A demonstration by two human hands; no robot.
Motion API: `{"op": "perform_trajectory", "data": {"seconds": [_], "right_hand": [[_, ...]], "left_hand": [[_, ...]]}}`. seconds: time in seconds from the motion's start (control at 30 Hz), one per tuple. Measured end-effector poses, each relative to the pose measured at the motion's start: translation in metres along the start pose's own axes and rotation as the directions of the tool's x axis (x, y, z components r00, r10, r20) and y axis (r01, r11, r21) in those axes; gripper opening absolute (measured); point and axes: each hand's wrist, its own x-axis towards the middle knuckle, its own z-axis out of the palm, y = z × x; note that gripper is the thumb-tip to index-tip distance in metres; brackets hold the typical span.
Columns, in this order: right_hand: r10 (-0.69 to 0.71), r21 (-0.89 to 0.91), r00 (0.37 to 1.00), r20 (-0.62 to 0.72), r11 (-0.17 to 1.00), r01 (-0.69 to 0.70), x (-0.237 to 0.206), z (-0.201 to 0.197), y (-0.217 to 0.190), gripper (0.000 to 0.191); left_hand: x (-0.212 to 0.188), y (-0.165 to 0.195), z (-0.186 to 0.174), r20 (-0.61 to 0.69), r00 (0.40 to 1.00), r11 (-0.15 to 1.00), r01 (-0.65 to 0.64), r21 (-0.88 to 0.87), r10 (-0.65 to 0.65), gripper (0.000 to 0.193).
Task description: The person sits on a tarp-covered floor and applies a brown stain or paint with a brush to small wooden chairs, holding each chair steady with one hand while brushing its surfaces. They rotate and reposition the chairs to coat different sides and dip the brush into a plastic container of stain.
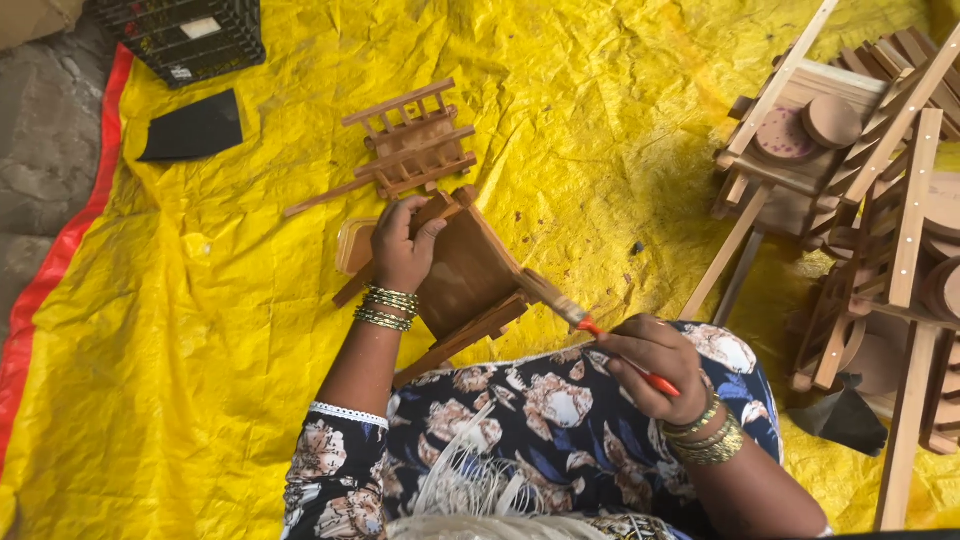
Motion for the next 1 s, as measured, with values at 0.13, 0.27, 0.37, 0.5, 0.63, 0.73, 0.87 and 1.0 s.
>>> {"op": "perform_trajectory", "data": {"seconds": [0.13, 0.27, 0.37, 0.5, 0.63, 0.73, 0.87, 1.0], "right_hand": [[0.099, 0.065, 0.991, 0.089, 0.992, -0.105, -0.006, 0.012, 0.020, 0.024], [0.332, -0.056, 0.942, 0.044, 0.942, -0.330, -0.022, -0.010, 0.041, 0.022], [0.501, 0.033, 0.853, -0.148, 0.864, -0.502, -0.036, -0.025, 0.047, 0.020], [0.514, 0.093, 0.826, -0.232, 0.857, -0.507, -0.049, -0.033, 0.056, 0.022], [0.610, 0.182, 0.757, -0.234, 0.793, -0.582, -0.060, -0.031, 0.061, 0.022], [0.667, 0.254, 0.712, -0.221, 0.744, -0.618, -0.067, -0.031, 0.062, 0.021], [0.706, 0.305, 0.670, -0.231, 0.706, -0.639, -0.071, -0.030, 0.068, 0.023], [0.729, 0.354, 0.637, -0.252, 0.682, -0.640, -0.073, -0.037, 0.075, 0.024]], "left_hand": [[-0.003, -0.005, 0.039, 0.080, 0.996, 0.999, 0.048, -0.026, -0.046, 0.032], [-0.004, -0.011, 0.089, 0.172, 0.980, 0.995, 0.097, -0.001, -0.096, 0.032], [-0.001, -0.017, 0.115, 0.253, 0.956, 0.989, 0.135, 0.058, -0.146, 0.032], [-0.007, -0.018, 0.140, 0.367, 0.895, 0.962, 0.195, 0.192, -0.255, 0.036], [-0.017, -0.019, 0.161, 0.436, 0.839, 0.937, 0.226, 0.265, -0.325, 0.033], [-0.012, -0.025, 0.167, 0.452, 0.827, 0.929, 0.208, 0.307, -0.335, 0.033], [0.006, -0.035, 0.155, 0.550, 0.748, 0.927, 0.269, 0.262, -0.372, 0.035], [0.008, -0.030, 0.126, 0.385, 0.907, 0.985, 0.165, 0.053, -0.172, 0.049]]}}
